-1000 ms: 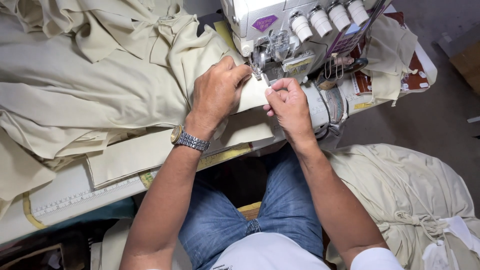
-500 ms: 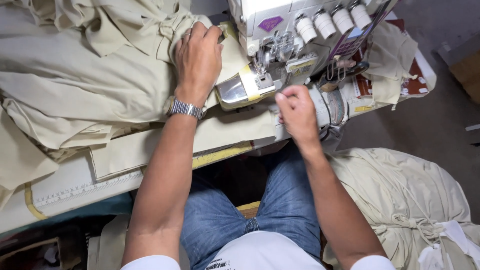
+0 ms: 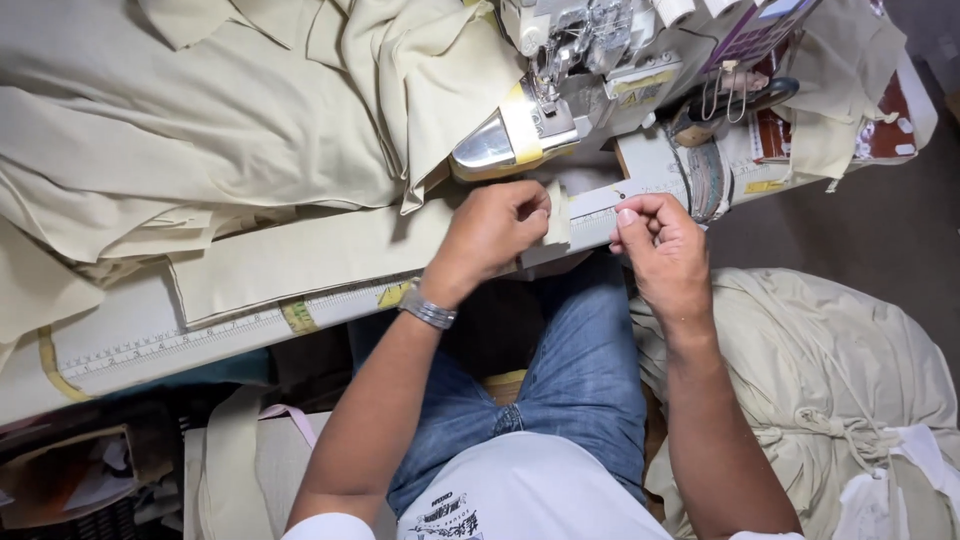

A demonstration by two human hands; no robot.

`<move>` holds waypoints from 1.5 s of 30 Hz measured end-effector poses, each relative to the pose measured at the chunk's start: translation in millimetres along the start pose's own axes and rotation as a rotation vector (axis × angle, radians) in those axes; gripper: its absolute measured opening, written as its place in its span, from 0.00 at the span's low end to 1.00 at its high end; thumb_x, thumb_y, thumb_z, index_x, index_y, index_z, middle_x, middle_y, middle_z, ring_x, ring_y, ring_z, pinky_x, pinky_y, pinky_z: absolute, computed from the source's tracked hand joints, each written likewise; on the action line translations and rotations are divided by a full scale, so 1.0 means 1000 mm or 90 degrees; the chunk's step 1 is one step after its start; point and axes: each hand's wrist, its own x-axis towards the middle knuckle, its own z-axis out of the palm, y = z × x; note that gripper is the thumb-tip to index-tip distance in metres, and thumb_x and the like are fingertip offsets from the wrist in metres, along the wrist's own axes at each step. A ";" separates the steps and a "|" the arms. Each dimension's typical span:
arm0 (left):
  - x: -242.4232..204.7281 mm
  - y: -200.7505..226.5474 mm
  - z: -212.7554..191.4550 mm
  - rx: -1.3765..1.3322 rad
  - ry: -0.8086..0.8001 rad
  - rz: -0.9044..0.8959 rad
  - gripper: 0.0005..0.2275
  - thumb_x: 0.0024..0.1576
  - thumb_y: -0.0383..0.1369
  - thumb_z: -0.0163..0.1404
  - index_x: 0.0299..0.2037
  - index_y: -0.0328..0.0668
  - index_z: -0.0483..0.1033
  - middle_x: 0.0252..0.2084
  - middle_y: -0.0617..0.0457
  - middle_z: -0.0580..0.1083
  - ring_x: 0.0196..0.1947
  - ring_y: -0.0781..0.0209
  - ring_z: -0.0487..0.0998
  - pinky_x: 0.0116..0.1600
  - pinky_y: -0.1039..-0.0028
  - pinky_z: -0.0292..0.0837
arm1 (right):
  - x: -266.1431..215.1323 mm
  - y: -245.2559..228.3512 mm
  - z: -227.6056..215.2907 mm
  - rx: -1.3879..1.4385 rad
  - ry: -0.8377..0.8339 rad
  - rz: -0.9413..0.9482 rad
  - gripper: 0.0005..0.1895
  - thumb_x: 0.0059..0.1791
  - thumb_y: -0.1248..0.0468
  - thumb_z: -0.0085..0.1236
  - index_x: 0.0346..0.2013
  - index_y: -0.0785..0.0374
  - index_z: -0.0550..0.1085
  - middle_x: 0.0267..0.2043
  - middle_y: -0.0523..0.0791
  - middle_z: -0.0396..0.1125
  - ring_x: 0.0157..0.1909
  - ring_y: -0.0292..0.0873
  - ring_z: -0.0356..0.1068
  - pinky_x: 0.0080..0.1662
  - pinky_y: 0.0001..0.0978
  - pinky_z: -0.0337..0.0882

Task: Organizing and folding small strips of beige fabric on a sewing machine table in preparation for sewing.

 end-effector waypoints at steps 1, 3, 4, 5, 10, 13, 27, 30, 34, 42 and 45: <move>-0.002 0.000 -0.002 -0.100 -0.017 -0.015 0.06 0.55 0.36 0.53 0.32 0.45 0.76 0.26 0.48 0.77 0.31 0.46 0.81 0.35 0.58 0.75 | 0.001 0.002 -0.001 -0.006 0.007 -0.002 0.07 0.59 0.66 0.53 0.48 0.67 0.74 0.29 0.49 0.72 0.32 0.36 0.74 0.37 0.27 0.77; -0.003 -0.004 0.000 -0.199 -0.035 -0.031 0.04 0.55 0.34 0.54 0.32 0.44 0.77 0.26 0.49 0.78 0.30 0.54 0.81 0.37 0.63 0.76 | 0.001 -0.001 0.001 -0.012 0.012 -0.002 0.07 0.59 0.65 0.54 0.47 0.66 0.76 0.30 0.49 0.72 0.32 0.36 0.74 0.37 0.26 0.77; -0.002 -0.007 0.005 -0.141 -0.012 -0.006 0.05 0.56 0.33 0.53 0.34 0.40 0.76 0.27 0.44 0.76 0.32 0.45 0.81 0.37 0.58 0.75 | 0.000 -0.005 0.005 -0.011 0.010 -0.001 0.07 0.59 0.65 0.54 0.46 0.66 0.76 0.30 0.49 0.72 0.32 0.37 0.75 0.37 0.27 0.77; 0.000 -0.010 0.009 -0.081 0.011 0.021 0.07 0.57 0.33 0.53 0.36 0.36 0.75 0.27 0.39 0.75 0.34 0.36 0.80 0.37 0.53 0.75 | 0.001 -0.009 0.008 -0.010 0.009 -0.001 0.07 0.59 0.65 0.54 0.46 0.66 0.77 0.29 0.49 0.72 0.32 0.37 0.75 0.37 0.27 0.77; -0.005 0.014 0.012 0.172 0.030 0.092 0.09 0.55 0.32 0.53 0.41 0.35 0.77 0.33 0.40 0.76 0.32 0.36 0.81 0.36 0.51 0.77 | 0.000 -0.011 0.014 -0.068 -0.012 -0.019 0.08 0.59 0.65 0.54 0.45 0.66 0.78 0.29 0.48 0.72 0.32 0.36 0.74 0.37 0.30 0.76; -0.003 0.005 0.001 -0.012 0.009 0.049 0.06 0.56 0.33 0.52 0.36 0.41 0.78 0.28 0.44 0.77 0.30 0.38 0.81 0.34 0.53 0.76 | -0.002 -0.010 0.006 -0.082 -0.005 -0.009 0.08 0.59 0.64 0.55 0.45 0.65 0.79 0.29 0.47 0.72 0.32 0.36 0.74 0.38 0.29 0.76; -0.023 -0.006 0.003 -0.381 0.041 0.041 0.04 0.54 0.28 0.55 0.37 0.43 0.81 0.29 0.50 0.78 0.34 0.66 0.76 0.43 0.70 0.75 | 0.011 -0.016 0.051 -0.211 -0.107 -0.025 0.16 0.59 0.54 0.54 0.45 0.65 0.78 0.37 0.55 0.73 0.40 0.53 0.75 0.44 0.50 0.72; -0.039 -0.002 0.006 -0.294 0.175 0.091 0.11 0.56 0.24 0.52 0.48 0.37 0.74 0.37 0.44 0.77 0.43 0.51 0.80 0.50 0.63 0.77 | 0.016 -0.033 0.065 -0.286 -0.136 -0.026 0.16 0.61 0.54 0.47 0.38 0.60 0.77 0.37 0.54 0.71 0.44 0.62 0.73 0.45 0.54 0.70; -0.077 -0.014 -0.011 0.060 0.306 0.072 0.31 0.50 0.30 0.57 0.68 0.45 0.65 0.55 0.48 0.71 0.54 0.48 0.75 0.54 0.52 0.70 | 0.007 -0.076 0.076 -0.187 -0.156 -0.132 0.12 0.60 0.61 0.46 0.42 0.59 0.77 0.31 0.51 0.68 0.39 0.51 0.71 0.44 0.44 0.72; -0.163 -0.090 -0.142 0.381 0.385 -0.093 0.26 0.50 0.09 0.44 0.56 0.41 0.79 0.48 0.48 0.73 0.48 0.46 0.76 0.52 0.55 0.64 | 0.025 -0.078 0.033 0.043 -0.135 -0.093 0.07 0.60 0.70 0.49 0.50 0.67 0.74 0.25 0.39 0.59 0.30 0.30 0.59 0.39 0.22 0.67; -0.188 -0.101 -0.174 0.328 0.416 -0.053 0.25 0.50 0.06 0.38 0.54 0.26 0.79 0.50 0.39 0.79 0.52 0.46 0.77 0.62 0.63 0.75 | 0.029 -0.048 0.021 -0.069 -0.052 0.088 0.07 0.58 0.65 0.51 0.35 0.57 0.68 0.26 0.38 0.63 0.28 0.30 0.61 0.36 0.22 0.62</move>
